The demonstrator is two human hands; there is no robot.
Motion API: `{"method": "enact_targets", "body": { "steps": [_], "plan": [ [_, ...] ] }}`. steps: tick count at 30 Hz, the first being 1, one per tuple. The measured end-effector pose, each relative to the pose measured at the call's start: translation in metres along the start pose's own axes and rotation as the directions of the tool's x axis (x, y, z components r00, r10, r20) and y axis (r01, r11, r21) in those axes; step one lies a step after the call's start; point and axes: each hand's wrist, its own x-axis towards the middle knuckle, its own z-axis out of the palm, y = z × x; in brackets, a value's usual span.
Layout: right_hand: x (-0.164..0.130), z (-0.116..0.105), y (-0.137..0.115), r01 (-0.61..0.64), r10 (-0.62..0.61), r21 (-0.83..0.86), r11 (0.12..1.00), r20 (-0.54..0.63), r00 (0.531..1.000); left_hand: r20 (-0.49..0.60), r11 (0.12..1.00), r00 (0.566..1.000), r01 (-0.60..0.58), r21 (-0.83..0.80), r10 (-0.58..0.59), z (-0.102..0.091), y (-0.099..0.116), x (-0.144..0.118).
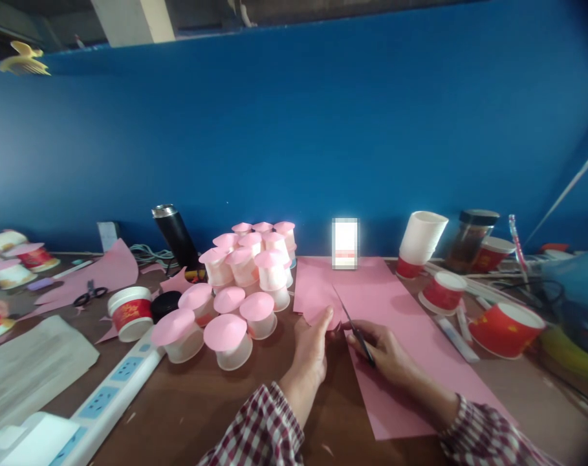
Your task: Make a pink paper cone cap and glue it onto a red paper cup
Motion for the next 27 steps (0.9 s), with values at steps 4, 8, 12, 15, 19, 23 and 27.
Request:
{"method": "enact_targets", "body": {
  "steps": [4, 8, 12, 15, 19, 23, 27],
  "plan": [
    [-0.0007, -0.0013, -0.0011, -0.017, 0.017, -0.017, 1.0, 0.013, 1.0, 0.025, 0.999, 1.0, -0.012, 0.043, 0.01, -0.0017, -0.003, 0.0013],
    [0.0, -0.0042, -0.0015, 0.025, -0.024, -0.022, 0.999, 0.026, 0.999, 0.043, 0.999, 0.999, -0.01, 0.044, 0.008, -0.0031, -0.0054, 0.0015],
    [0.0003, -0.0061, -0.0025, 0.05, -0.049, -0.026, 0.998, 0.047, 0.998, 0.118, 0.997, 0.992, -0.04, 0.059, 0.032, -0.0029, -0.0057, 0.0002],
    [0.0003, -0.0068, -0.0023, 0.055, -0.054, -0.014, 0.998, 0.044, 0.998, 0.145, 0.997, 0.989, -0.047, 0.066, 0.037, -0.002, -0.005, -0.0005],
    [0.0007, -0.0071, -0.0026, 0.067, -0.066, -0.048, 0.997, 0.018, 0.998, 0.117, 0.998, 0.993, -0.025, 0.058, 0.018, -0.0015, -0.0049, -0.0004],
    [0.0012, -0.0068, -0.0044, 0.061, -0.06, -0.068, 0.996, 0.009, 0.998, 0.105, 0.998, 0.994, -0.022, 0.052, 0.017, -0.002, -0.0049, 0.0001],
    [0.0008, -0.0067, -0.0052, 0.037, -0.036, -0.067, 0.997, 0.012, 0.999, 0.107, 0.998, 0.994, -0.029, 0.057, 0.023, -0.0026, -0.0049, 0.0007]
  ]
}}
